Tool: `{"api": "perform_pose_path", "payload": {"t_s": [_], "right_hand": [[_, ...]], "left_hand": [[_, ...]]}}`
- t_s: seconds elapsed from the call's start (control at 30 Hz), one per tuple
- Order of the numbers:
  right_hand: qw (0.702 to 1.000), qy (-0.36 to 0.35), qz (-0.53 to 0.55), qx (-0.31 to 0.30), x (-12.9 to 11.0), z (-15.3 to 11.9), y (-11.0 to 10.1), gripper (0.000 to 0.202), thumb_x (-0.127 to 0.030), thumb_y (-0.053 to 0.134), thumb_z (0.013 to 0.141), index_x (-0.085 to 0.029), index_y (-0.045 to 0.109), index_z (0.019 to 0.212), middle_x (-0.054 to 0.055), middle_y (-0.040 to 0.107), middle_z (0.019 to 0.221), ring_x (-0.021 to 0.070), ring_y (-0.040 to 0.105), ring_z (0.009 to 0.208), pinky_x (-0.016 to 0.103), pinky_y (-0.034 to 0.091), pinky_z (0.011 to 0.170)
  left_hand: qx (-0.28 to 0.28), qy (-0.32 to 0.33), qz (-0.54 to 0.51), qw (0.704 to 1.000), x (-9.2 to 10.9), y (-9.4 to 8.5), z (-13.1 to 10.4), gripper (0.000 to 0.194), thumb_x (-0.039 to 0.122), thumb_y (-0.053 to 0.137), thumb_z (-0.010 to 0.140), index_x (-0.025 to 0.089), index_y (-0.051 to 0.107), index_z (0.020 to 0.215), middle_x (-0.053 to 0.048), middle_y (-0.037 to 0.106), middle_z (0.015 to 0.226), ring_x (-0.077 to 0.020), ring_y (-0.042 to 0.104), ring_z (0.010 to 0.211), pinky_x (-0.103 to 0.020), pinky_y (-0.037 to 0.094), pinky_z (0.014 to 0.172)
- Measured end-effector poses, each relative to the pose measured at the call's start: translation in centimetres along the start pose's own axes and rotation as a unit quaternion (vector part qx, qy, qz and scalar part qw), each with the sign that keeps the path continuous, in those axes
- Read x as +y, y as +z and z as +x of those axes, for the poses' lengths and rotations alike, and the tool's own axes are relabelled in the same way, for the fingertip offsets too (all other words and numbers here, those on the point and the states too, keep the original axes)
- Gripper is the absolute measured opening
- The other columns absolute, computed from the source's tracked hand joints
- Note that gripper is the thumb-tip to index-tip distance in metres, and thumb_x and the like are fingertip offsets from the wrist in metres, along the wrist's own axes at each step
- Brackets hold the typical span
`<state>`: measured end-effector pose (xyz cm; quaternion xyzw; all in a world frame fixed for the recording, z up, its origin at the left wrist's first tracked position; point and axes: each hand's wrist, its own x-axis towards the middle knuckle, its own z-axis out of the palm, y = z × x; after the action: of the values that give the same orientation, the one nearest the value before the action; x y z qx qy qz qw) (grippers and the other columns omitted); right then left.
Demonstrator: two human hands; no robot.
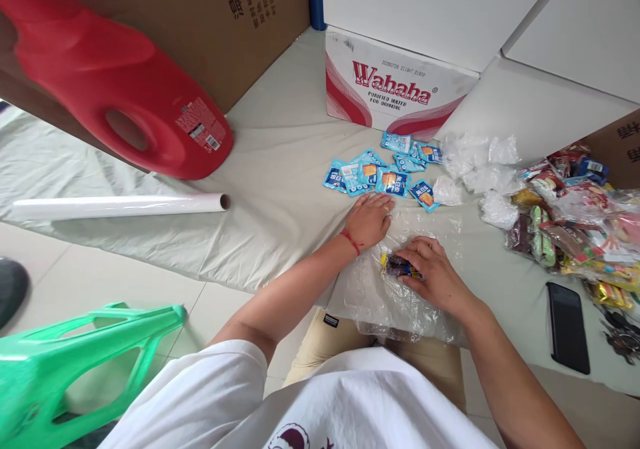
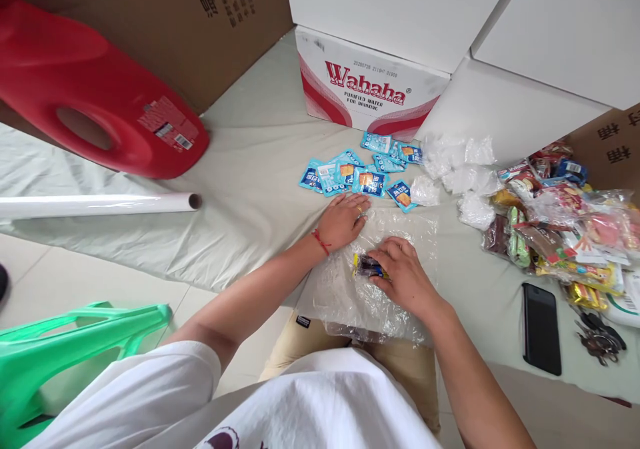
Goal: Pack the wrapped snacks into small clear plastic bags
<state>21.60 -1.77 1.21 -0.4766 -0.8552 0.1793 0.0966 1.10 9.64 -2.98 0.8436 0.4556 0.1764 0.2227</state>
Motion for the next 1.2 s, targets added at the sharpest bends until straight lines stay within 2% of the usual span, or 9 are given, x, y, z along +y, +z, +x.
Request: {"api": "perform_pose_path", "payload": {"t_s": [0.23, 0.43, 0.63, 0.7, 0.77, 0.87, 0.97, 1.07, 1.2], "right_hand": [[1.0, -0.001, 0.002, 0.021, 0.0, -0.7, -0.1, 0.054, -0.041, 0.067, 0.097, -0.027, 0.057, 0.148, 0.014, 0.063, 0.133, 0.034, 0.05, 0.133, 0.057, 0.046, 0.111], [0.989, 0.002, 0.024, 0.144, -1.6, -5.5, -1.3, 0.055, -0.034, 0.066, 0.099, -0.03, 0.05, 0.151, 0.013, 0.06, 0.136, 0.0321, 0.052, 0.132, 0.056, 0.049, 0.11], [0.992, -0.009, -0.061, 0.108, -4.1, -13.0, 2.1, 0.072, -0.043, 0.076, 0.092, -0.03, 0.046, 0.157, 0.013, 0.064, 0.137, 0.0361, 0.057, 0.132, 0.065, 0.052, 0.112], [0.991, -0.009, -0.094, 0.09, -4.2, -14.6, 3.5, 0.067, -0.031, 0.071, 0.095, -0.032, 0.046, 0.158, 0.011, 0.065, 0.14, 0.0338, 0.059, 0.132, 0.066, 0.05, 0.115], [0.99, 0.0, -0.106, 0.097, -3.9, -15.4, 4.4, 0.062, -0.019, 0.063, 0.098, -0.035, 0.049, 0.156, 0.009, 0.067, 0.139, 0.0308, 0.062, 0.13, 0.065, 0.052, 0.114], [0.989, 0.008, -0.074, 0.129, -2.8, -15.4, 4.5, 0.052, -0.012, 0.058, 0.097, -0.035, 0.062, 0.143, 0.008, 0.07, 0.133, 0.0286, 0.066, 0.123, 0.061, 0.057, 0.109], [0.99, 0.003, 0.002, 0.138, -1.7, -14.0, 2.9, 0.031, -0.016, 0.061, 0.097, -0.031, 0.073, 0.122, 0.008, 0.073, 0.123, 0.0281, 0.065, 0.12, 0.054, 0.061, 0.101], [0.991, 0.005, 0.066, 0.118, -0.5, -11.6, 0.2, 0.019, -0.02, 0.062, 0.098, -0.028, 0.075, 0.11, 0.008, 0.074, 0.115, 0.0263, 0.064, 0.118, 0.046, 0.062, 0.095], [0.992, 0.02, 0.109, 0.061, 1.5, -7.7, -3.6, 0.016, -0.031, 0.06, 0.101, -0.027, 0.075, 0.105, 0.008, 0.074, 0.103, 0.0242, 0.066, 0.105, 0.043, 0.059, 0.091]], "left_hand": [[0.007, 0.001, -0.009, 1.0, -0.1, -0.1, 0.0, 0.044, 0.029, 0.046, 0.102, 0.02, 0.063, 0.142, -0.008, 0.054, 0.16, -0.0235, 0.044, 0.154, -0.052, 0.023, 0.132], [0.077, 0.001, -0.102, 0.992, -1.0, -0.6, 0.2, 0.037, 0.024, 0.044, 0.101, 0.021, 0.074, 0.123, -0.008, 0.065, 0.149, -0.0205, 0.054, 0.146, -0.046, 0.039, 0.126], [0.163, 0.049, -0.119, 0.978, 0.4, -2.9, -0.9, 0.035, 0.019, 0.043, 0.099, 0.023, 0.075, 0.112, -0.007, 0.077, 0.128, -0.0229, 0.051, 0.148, -0.053, 0.043, 0.122], [0.148, 0.073, -0.12, 0.979, 1.2, -4.1, -2.2, 0.035, 0.022, 0.042, 0.1, 0.023, 0.074, 0.113, -0.009, 0.075, 0.128, -0.0247, 0.05, 0.149, -0.055, 0.043, 0.122], [0.078, 0.124, -0.135, 0.98, 1.9, -4.9, -4.1, 0.034, 0.026, 0.042, 0.101, 0.025, 0.072, 0.117, -0.01, 0.074, 0.13, -0.0255, 0.055, 0.145, -0.055, 0.045, 0.12], [-0.058, 0.224, -0.183, 0.955, 2.1, -5.1, -8.2, 0.033, 0.038, 0.053, 0.099, 0.027, 0.068, 0.126, -0.013, 0.071, 0.136, -0.0276, 0.059, 0.141, -0.051, 0.048, 0.119], [-0.12, 0.273, -0.163, 0.94, 1.3, -4.1, -12.7, 0.052, 0.053, 0.073, 0.088, 0.025, 0.064, 0.13, -0.018, 0.063, 0.148, -0.0347, 0.053, 0.146, -0.054, 0.043, 0.123], [-0.122, 0.273, -0.097, 0.949, 0.3, -3.1, -15.8, 0.059, 0.056, 0.074, 0.087, 0.022, 0.061, 0.133, -0.021, 0.057, 0.154, -0.0371, 0.047, 0.151, -0.06, 0.036, 0.127], [-0.061, 0.206, -0.093, 0.972, 0.0, -2.9, -16.3, 0.023, 0.034, 0.063, 0.098, 0.022, 0.068, 0.116, -0.017, 0.067, 0.142, -0.0314, 0.053, 0.145, -0.054, 0.043, 0.122]]}}
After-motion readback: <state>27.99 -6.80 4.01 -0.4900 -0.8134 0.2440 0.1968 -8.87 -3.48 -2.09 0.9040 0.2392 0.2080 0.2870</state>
